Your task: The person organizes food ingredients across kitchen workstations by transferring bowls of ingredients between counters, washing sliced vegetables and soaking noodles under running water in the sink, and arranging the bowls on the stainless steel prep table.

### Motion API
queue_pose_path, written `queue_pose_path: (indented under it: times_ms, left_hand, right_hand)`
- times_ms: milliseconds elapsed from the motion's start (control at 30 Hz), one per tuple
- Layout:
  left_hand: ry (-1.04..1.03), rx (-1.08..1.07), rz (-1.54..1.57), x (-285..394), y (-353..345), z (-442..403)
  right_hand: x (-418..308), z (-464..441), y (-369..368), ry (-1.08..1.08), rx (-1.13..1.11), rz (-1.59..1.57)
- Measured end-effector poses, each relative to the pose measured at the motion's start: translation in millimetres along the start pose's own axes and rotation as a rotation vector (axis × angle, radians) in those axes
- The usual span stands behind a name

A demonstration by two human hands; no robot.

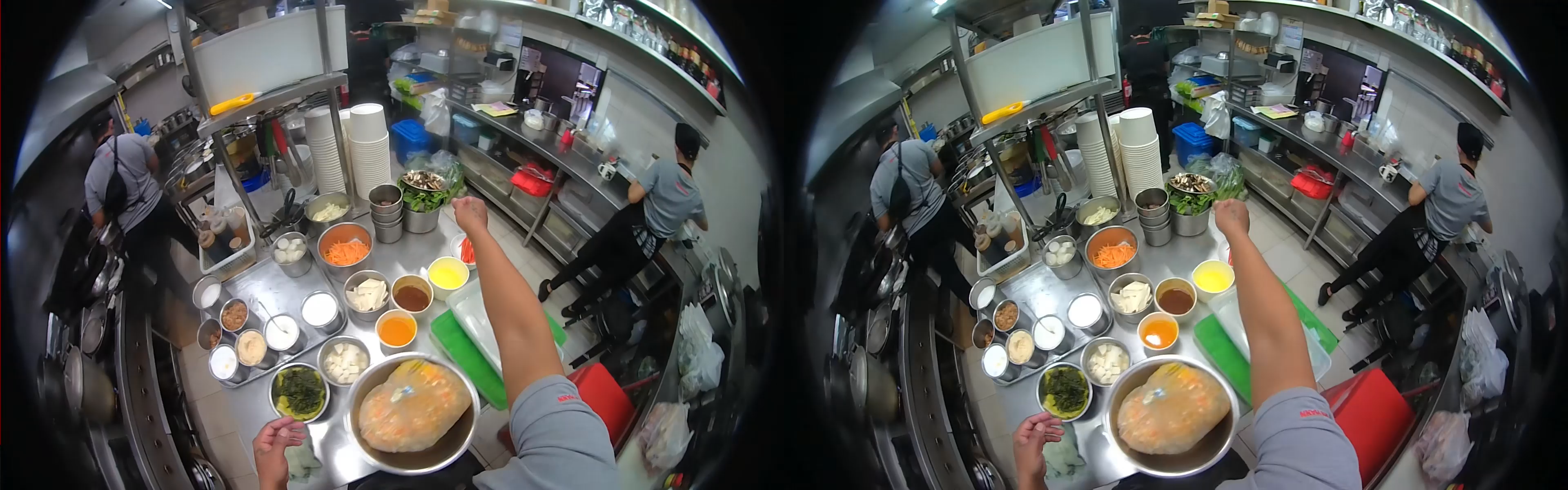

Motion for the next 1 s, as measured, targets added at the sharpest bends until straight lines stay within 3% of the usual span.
queue_pose_path:
  times_ms: [167, 233, 267, 333, 367, 400, 567, 633, 733, 800, 1000]
  left_hand:
    - [0.050, 0.142, -0.040, -8.9, -56.7, 23.8]
    - [0.172, 0.218, -0.059, -12.2, -70.8, 49.7]
    - [0.182, 0.269, -0.085, -15.0, -75.6, 58.4]
    - [0.186, 0.370, -0.032, -30.8, -76.1, 66.0]
    - [0.176, 0.440, 0.013, -40.3, -72.6, 72.7]
    - [0.175, 0.464, 0.016, -43.8, -70.7, 79.2]
    - [0.193, 0.617, 0.065, -38.4, -83.1, 105.9]
    - [0.187, 0.627, 0.055, -41.0, -86.4, 112.7]
    - [0.186, 0.658, 0.082, -48.4, -89.6, 125.6]
    - [0.189, 0.662, 0.094, -47.5, -92.6, 133.2]
    - [0.131, 0.653, 0.032, -35.9, -75.8, 135.9]
  right_hand:
    - [36.5, -79.1, -49.8, -0.103, -0.104, 0.056]
    - [62.2, -102.1, -74.0, -0.164, -0.022, 0.030]
    - [68.1, -113.8, -79.3, -0.170, -0.133, 0.060]
    - [89.0, -132.4, -105.7, -0.053, -0.003, 0.124]
    - [94.7, -141.1, -108.5, -0.094, -0.132, 0.040]
    - [88.1, -141.9, -102.9, -0.226, -0.165, -0.095]
    - [51.6, -132.5, -85.8, -0.277, -0.022, -0.125]
    - [73.8, -150.9, -113.2, -0.248, 0.078, -0.222]
    - [61.8, -139.4, -110.1, -0.321, -0.054, -0.451]
    - [62.0, -131.0, -103.1, -0.313, 0.051, -0.659]
    - [26.3, -116.1, -39.6, -0.238, -0.105, -0.812]
Point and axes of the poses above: each hand's wrist, its own z-axis away from the middle knuckle, its own y-axis out of the back of the hand, x = y × z, the point moved 2 cm from there along -z, towards the middle knuckle, and after that the axes turned 13 degrees about y, right-handed, at the moved point
